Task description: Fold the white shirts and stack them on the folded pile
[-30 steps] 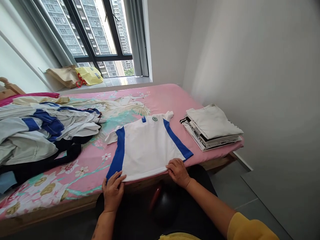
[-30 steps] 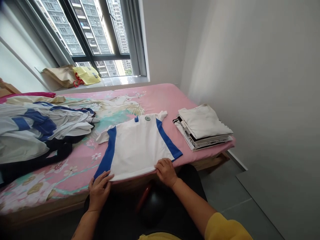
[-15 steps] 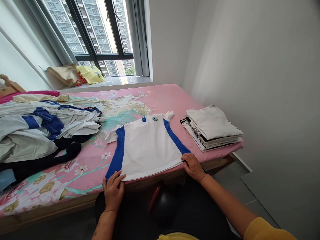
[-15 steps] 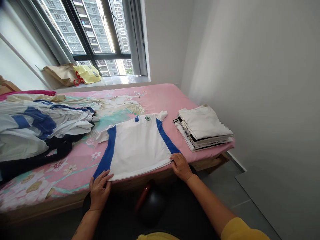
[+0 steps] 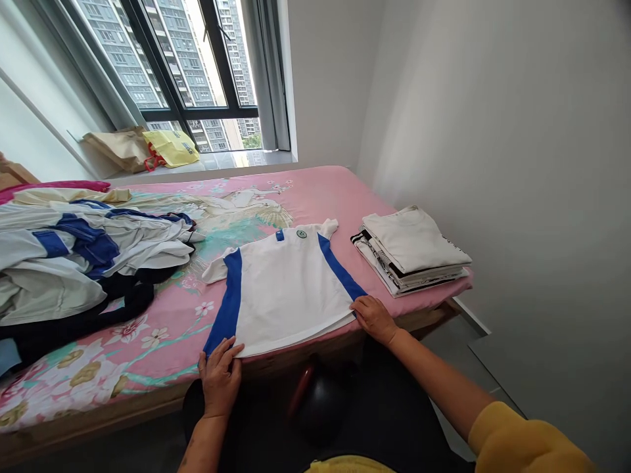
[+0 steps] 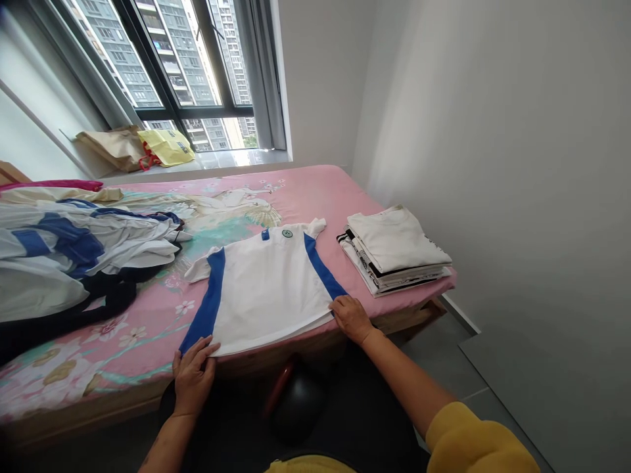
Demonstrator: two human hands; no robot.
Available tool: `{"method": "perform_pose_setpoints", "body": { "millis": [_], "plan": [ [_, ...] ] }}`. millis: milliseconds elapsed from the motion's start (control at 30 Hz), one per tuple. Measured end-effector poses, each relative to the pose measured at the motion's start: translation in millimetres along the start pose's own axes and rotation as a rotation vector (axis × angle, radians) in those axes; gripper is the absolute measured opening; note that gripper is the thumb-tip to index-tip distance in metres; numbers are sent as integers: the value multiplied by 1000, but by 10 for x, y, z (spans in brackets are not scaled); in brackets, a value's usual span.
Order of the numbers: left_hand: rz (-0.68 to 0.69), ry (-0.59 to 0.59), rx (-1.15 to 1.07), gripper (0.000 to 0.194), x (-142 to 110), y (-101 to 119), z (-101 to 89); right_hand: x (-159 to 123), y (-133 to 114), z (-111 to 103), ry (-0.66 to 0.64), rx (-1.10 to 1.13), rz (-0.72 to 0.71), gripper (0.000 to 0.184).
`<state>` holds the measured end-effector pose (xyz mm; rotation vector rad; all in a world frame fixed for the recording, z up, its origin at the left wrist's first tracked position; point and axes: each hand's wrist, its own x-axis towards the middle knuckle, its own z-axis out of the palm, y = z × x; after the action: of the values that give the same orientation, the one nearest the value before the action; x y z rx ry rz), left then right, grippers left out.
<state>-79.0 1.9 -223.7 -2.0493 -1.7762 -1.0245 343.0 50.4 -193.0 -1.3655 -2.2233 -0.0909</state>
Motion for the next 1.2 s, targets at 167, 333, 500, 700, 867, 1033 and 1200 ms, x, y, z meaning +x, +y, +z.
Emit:
{"method": "perform_pose_setpoints", "body": {
  "millis": [167, 333, 500, 700, 867, 1033, 1200],
  "plan": [
    [7, -13, -10, 22, -5, 4, -11, -154, 25, -76, -3, 7, -39, 16],
    [3, 8, -22, 21, -3, 19, -17, -296, 43, -90, 29, -33, -30, 24],
    [0, -7, -34, 23, -13, 3, -15, -236, 86, -90, 80, -45, 2, 35],
    [7, -4, -23, 23, -30, -16, 8, -267, 192, -66, 90, -21, 33, 31],
    [22, 4, -18, 24, -29, -4, 5, -324, 219, -54, 27, -39, -24, 51],
    [14, 4, -29, 24, -23, 16, -7, -258, 236, -89, -66, -83, -56, 52],
    [-1, -16, -51, 24, -20, 16, -23, -205, 276, -82, -38, -17, -56, 47]
  ]
}}
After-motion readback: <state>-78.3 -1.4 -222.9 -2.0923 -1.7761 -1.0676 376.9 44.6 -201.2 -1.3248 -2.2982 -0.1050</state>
